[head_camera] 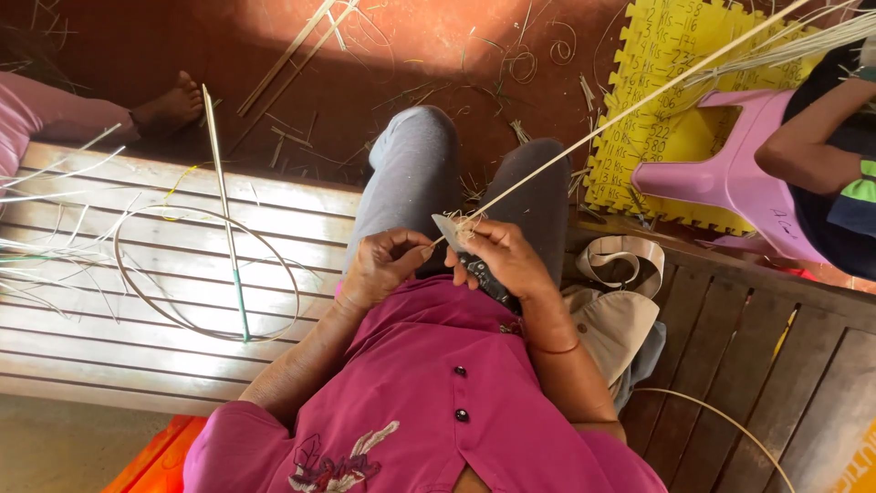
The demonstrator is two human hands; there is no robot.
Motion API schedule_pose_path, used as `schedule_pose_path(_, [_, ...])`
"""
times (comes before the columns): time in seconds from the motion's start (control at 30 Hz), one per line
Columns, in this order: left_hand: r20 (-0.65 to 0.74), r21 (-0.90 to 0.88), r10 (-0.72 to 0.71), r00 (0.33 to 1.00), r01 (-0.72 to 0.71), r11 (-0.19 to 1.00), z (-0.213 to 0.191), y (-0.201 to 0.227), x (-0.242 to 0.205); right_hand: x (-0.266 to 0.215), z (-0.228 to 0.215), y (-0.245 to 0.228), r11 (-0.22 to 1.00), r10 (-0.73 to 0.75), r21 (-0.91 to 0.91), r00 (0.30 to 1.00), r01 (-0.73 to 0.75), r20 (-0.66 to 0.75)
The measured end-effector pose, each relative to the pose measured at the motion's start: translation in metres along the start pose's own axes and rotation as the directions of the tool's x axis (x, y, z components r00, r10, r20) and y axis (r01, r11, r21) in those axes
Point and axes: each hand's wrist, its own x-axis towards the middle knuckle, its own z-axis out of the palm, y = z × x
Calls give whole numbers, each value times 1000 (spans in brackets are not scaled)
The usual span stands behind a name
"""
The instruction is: Assembling a circular fan frame by weaving and tying thin wooden strips together.
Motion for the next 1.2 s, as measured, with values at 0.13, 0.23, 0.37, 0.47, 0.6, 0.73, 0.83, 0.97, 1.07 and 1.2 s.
schedule_pose_path(0.13, [-6, 10, 54, 999, -53, 999, 2, -4, -5, -4, -13, 3, 997, -43, 54, 995, 48, -91])
schedule_pose_path(0.23, [1, 72, 96, 995, -96, 993, 0, -12, -9, -8, -19, -11, 998, -59, -45, 984, 53, -165])
schedule_pose_path(0.37, [1, 75, 134, 991, -134, 988, -5, -13, -17, -10, -13, -31, 997, -71, 4, 983, 73, -170])
schedule_pose_path(0.47, [8, 85, 161, 987, -161, 983, -10, -11, -21, -7, -23, -22, 996, -85, -13, 982, 84, -170])
schedule_pose_path(0.6, [0, 94, 158, 987, -158, 983, -16, -17, -26, 0, -40, -5, 995, -62, 72, 986, 73, -153])
schedule_pose_path(0.73, [-8, 132, 123, 992, -121, 984, -31, -24, -36, 3, -74, -5, 997, -47, 51, 986, 56, -160])
schedule_pose_path(0.83, [-8, 220, 90, 996, -86, 972, -45, -19, -42, 1, -79, -25, 992, -112, 38, 969, 124, -222])
schedule_pose_path(0.97, [-9, 289, 73, 997, -68, 955, -60, -30, -49, 0, -78, -49, 990, -142, -28, 963, 140, -229])
schedule_pose_path(1.07, [-8, 316, 79, 997, -73, 946, -71, -38, -51, 2, -95, -44, 990, -144, -21, 972, 143, -187])
schedule_pose_path(1.2, [-38, 340, 47, 998, -31, 940, -88, -48, -55, 1, -114, -55, 992, -95, 52, 958, 113, -270])
